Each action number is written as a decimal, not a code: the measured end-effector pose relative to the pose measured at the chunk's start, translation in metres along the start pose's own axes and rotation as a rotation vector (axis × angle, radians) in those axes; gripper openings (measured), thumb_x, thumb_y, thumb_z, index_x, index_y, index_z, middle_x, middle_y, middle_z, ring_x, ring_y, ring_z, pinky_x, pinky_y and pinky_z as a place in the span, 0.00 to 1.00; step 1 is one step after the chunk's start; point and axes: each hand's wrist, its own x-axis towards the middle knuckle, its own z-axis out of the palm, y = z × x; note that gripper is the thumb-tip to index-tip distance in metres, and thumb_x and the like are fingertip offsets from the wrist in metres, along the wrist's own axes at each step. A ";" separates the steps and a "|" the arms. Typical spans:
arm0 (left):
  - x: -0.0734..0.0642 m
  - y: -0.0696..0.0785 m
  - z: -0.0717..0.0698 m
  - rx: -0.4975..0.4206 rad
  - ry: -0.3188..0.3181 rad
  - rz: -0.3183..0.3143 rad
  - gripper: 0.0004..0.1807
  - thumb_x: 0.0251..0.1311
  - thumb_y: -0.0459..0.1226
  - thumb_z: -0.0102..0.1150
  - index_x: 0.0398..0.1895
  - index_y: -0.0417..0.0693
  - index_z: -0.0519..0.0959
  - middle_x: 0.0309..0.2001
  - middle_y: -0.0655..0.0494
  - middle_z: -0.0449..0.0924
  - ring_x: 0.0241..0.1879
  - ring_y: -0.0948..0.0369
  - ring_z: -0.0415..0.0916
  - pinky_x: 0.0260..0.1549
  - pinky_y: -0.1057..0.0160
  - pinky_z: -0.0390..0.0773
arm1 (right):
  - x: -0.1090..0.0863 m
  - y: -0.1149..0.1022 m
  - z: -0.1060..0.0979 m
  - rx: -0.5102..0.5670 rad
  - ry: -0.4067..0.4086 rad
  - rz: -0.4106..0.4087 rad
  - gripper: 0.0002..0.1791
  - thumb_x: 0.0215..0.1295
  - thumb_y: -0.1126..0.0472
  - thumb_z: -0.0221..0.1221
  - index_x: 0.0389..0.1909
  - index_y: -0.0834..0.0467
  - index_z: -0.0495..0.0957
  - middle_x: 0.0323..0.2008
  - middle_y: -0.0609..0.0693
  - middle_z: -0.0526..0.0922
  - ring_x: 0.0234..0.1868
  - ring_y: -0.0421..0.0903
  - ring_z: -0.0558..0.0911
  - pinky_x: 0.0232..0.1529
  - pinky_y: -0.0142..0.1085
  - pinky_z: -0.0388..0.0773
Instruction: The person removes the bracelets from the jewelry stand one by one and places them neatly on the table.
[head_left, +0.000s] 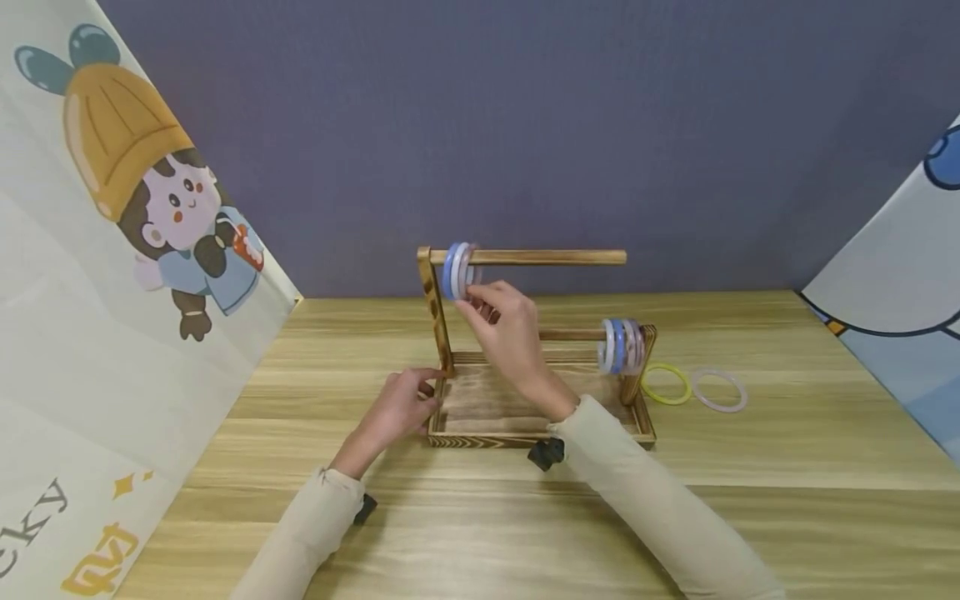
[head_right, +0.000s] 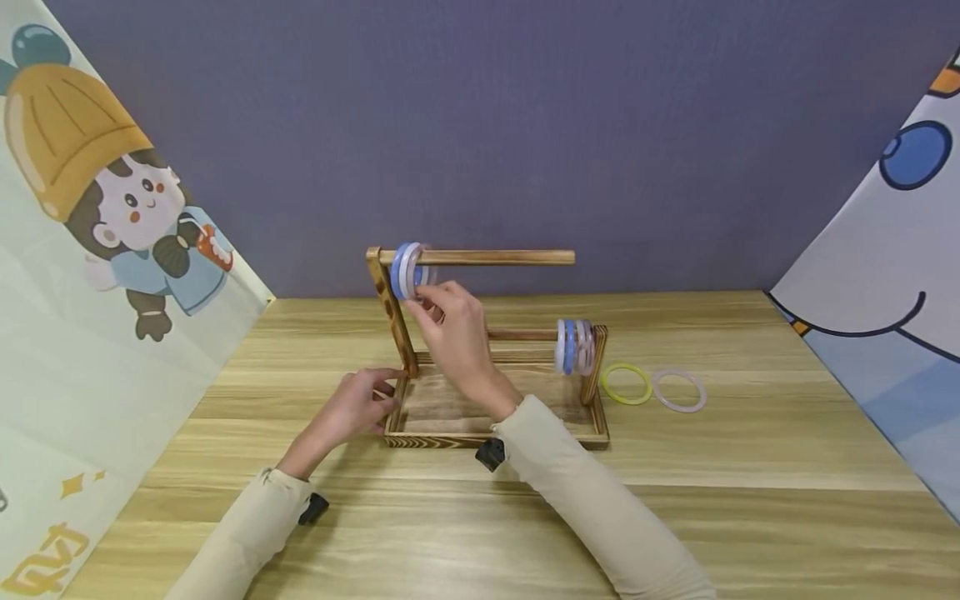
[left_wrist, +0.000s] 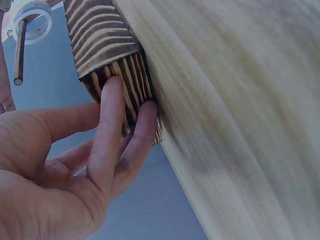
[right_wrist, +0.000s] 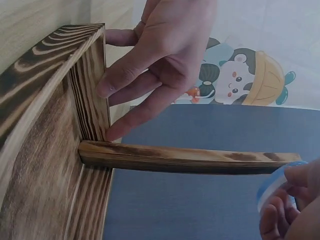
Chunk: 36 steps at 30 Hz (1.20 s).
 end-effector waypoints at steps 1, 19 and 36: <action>0.000 0.000 0.000 0.000 -0.001 -0.002 0.24 0.63 0.26 0.62 0.63 0.44 0.78 0.41 0.40 0.83 0.32 0.55 0.84 0.20 0.64 0.86 | -0.001 0.000 0.001 -0.007 0.013 -0.012 0.11 0.66 0.60 0.66 0.41 0.64 0.87 0.32 0.53 0.82 0.28 0.43 0.78 0.24 0.31 0.79; 0.002 -0.001 0.001 -0.008 0.004 -0.006 0.25 0.62 0.26 0.62 0.64 0.45 0.77 0.42 0.39 0.83 0.33 0.54 0.84 0.17 0.64 0.85 | -0.008 0.013 -0.008 -0.281 0.070 -0.267 0.06 0.68 0.66 0.62 0.40 0.63 0.86 0.41 0.55 0.88 0.42 0.48 0.87 0.47 0.35 0.86; 0.002 -0.001 0.002 -0.028 -0.004 -0.008 0.27 0.61 0.25 0.62 0.65 0.42 0.76 0.43 0.37 0.83 0.30 0.55 0.83 0.20 0.62 0.86 | -0.013 0.020 -0.042 -0.260 0.102 -0.286 0.03 0.67 0.66 0.63 0.34 0.62 0.84 0.38 0.54 0.88 0.42 0.50 0.86 0.37 0.42 0.86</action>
